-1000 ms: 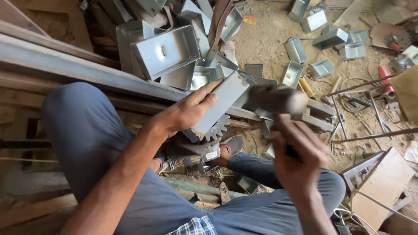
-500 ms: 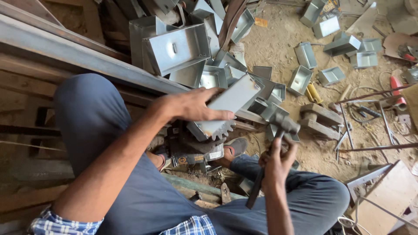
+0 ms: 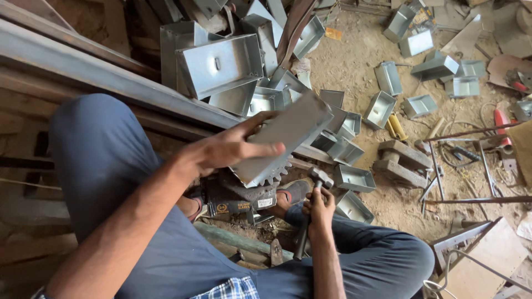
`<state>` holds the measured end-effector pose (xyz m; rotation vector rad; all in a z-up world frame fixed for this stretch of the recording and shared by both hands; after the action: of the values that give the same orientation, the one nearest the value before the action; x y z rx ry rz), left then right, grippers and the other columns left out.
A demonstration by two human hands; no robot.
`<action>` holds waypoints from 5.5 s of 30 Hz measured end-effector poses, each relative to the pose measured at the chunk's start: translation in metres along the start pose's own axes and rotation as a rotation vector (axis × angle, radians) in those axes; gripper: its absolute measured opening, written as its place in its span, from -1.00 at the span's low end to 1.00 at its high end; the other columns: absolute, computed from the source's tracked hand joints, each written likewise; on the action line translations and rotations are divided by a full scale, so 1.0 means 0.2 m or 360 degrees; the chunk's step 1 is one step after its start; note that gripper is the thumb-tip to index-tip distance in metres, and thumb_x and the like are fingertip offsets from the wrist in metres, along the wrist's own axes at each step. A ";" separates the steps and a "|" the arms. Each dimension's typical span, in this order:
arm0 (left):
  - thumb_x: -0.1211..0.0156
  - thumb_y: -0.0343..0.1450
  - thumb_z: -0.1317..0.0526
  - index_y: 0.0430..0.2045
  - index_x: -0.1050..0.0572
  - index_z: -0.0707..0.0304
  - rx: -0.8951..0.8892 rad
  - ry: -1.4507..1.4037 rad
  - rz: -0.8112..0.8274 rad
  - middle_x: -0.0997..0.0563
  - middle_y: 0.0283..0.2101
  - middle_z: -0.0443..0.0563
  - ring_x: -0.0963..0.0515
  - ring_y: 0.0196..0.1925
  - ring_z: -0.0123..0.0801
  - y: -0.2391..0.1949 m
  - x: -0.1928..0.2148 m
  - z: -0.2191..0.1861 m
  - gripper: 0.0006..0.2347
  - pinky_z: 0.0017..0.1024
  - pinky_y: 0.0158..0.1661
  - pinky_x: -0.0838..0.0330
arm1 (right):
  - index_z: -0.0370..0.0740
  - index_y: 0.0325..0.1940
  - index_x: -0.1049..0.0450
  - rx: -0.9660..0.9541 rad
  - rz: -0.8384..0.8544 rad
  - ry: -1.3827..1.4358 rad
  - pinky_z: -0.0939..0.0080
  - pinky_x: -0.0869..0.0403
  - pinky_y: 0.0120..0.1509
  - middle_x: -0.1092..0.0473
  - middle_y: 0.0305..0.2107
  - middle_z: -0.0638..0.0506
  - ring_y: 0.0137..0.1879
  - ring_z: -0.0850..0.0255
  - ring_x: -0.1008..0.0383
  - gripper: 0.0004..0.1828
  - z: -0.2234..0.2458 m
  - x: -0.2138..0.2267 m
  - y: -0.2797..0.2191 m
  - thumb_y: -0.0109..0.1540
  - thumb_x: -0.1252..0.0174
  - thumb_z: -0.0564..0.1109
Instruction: The person holds small metal boxes and strikes their edges with a hammer while resting them on a metal gear to straighten or shape them.
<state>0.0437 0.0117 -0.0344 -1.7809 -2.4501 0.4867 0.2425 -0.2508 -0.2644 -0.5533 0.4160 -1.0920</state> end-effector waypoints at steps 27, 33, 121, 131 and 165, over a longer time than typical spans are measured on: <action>-0.53 0.07 -0.04 0.37 -0.22 -0.19 -0.0639 0.1491 -0.0878 -0.25 0.25 0.35 -0.30 0.28 0.15 -0.11 0.02 -0.19 -0.11 0.23 0.24 -0.18 | -0.19 -0.46 -0.23 -0.1329 0.0359 0.1224 0.47 -0.24 -0.60 -0.11 -0.68 0.20 -0.64 0.42 -0.12 -0.53 -0.35 0.05 0.15 0.38 0.09 0.16; -0.35 0.13 -0.03 0.46 -0.11 0.05 -0.0366 0.0436 -0.0412 -0.45 0.17 0.32 -0.51 0.15 0.07 -0.08 0.02 -0.18 -0.09 0.10 0.06 -0.50 | -0.24 -0.42 -0.23 -0.1268 0.0309 0.1269 0.48 -0.28 -0.58 -0.13 -0.65 0.18 -0.63 0.42 -0.13 -0.55 -0.36 0.08 0.15 0.38 0.14 0.14; 0.07 0.56 0.09 0.19 -0.50 0.26 -0.0709 0.0298 -0.1343 -0.62 0.18 0.24 -0.67 0.07 -0.07 -0.29 -0.18 -0.15 -0.62 -0.29 0.11 -0.51 | -0.30 0.00 -0.29 0.1618 0.0507 -0.1664 0.34 -0.26 -0.65 -0.34 -0.63 0.10 -0.65 0.42 -0.28 -0.76 1.25 -0.63 -1.07 0.45 0.13 -0.06; 0.07 0.56 0.04 0.14 -0.53 0.22 -0.0612 0.0509 -0.1385 -0.66 0.09 0.25 -0.68 0.15 -0.07 -0.37 -0.21 -0.20 -0.63 -0.27 0.13 -0.50 | -0.32 -0.01 -0.34 0.1794 0.0150 -0.1293 0.36 -0.20 -0.55 -0.32 -0.55 0.09 -0.56 0.40 -0.26 -0.73 1.48 -0.51 -1.29 0.49 0.16 -0.06; 0.37 0.60 -0.13 0.12 -0.53 0.26 -0.1191 0.0243 -0.1300 -0.50 0.31 0.31 -0.59 0.29 -0.01 -0.10 -0.15 -0.10 -0.46 -0.19 0.22 -0.51 | -0.32 -0.06 -0.34 0.1800 0.0177 -0.1396 0.37 -0.25 -0.50 -0.35 -0.61 0.09 -0.58 0.41 -0.33 -0.62 1.49 -0.54 -1.43 0.50 0.15 0.07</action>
<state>0.0404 -0.0173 -0.0061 -0.6744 -3.1109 -0.6682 0.1662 -0.1889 0.1502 0.0524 -0.8994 -0.7180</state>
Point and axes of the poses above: each hand's wrist, its own y-axis towards the middle knuckle, its own x-axis out of the back of the hand, z = x × y, the point moved 6 cm from there along y, towards the middle knuckle
